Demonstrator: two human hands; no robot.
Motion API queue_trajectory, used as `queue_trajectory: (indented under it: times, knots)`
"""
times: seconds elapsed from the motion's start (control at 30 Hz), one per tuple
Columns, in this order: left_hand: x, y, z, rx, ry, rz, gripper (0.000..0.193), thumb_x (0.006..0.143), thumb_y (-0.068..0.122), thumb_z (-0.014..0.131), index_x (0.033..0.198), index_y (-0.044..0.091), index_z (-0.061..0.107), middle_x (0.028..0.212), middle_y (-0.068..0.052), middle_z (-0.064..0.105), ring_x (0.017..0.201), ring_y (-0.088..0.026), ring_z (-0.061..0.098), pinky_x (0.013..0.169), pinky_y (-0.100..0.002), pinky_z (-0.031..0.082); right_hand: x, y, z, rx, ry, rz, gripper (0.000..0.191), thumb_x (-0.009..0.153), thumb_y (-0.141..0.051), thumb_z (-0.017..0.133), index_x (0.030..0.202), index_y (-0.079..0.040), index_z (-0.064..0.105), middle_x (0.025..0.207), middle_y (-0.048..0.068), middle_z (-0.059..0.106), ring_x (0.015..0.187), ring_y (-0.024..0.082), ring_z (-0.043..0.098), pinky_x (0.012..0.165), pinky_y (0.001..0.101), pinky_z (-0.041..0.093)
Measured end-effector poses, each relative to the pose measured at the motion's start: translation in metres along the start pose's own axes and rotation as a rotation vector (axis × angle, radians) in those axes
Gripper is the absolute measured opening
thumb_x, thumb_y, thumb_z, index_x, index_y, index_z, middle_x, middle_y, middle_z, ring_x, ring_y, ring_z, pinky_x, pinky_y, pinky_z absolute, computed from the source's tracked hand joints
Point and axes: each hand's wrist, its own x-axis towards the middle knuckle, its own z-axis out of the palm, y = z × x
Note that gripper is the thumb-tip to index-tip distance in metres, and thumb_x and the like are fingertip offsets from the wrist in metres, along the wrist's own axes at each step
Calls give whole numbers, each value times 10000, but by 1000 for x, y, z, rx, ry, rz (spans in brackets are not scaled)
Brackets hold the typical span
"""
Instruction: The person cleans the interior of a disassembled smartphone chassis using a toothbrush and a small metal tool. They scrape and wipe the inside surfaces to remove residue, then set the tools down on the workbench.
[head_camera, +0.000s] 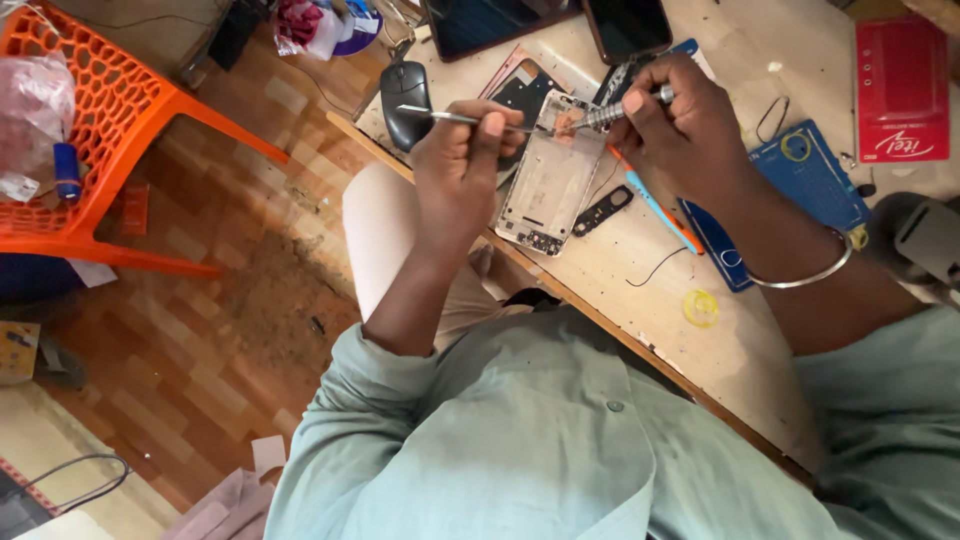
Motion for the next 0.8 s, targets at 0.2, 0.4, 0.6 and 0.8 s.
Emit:
queue_trajectory:
  times: [0.2,0.4,0.6,0.8]
  knots:
    - [-5,-6,3,-24,42,42,175,1118,163,569,1108,14,661,958,-38,719,865,-79,675,829,-240,570,-3,6,0,31,-30,-51,213,1188,-214,551,1200,-10,491,961,72,698,854,74,661,782,250,574]
    - [-4,-15,7,-43,42,64,172,1119,152,576,1104,7,668,971,-40,727,873,-87,682,823,-248,576,-5,7,-1,16,-18,-38,201,1183,-207,556,1191,-12,510,945,74,696,840,80,665,769,250,574]
    - [-2,-17,11,56,47,14,186,1101,164,589,1054,5,673,954,-37,730,842,-85,697,789,-243,583,-9,9,-1,169,10,-11,174,1197,-195,535,1185,-22,525,891,69,687,751,73,628,710,240,535]
    - [-7,-15,8,67,58,15,198,1107,180,586,1061,7,672,940,-38,718,846,-81,689,799,-242,575,-8,15,3,153,-24,-1,165,1191,-183,521,1189,-18,509,872,71,679,749,73,627,712,237,526]
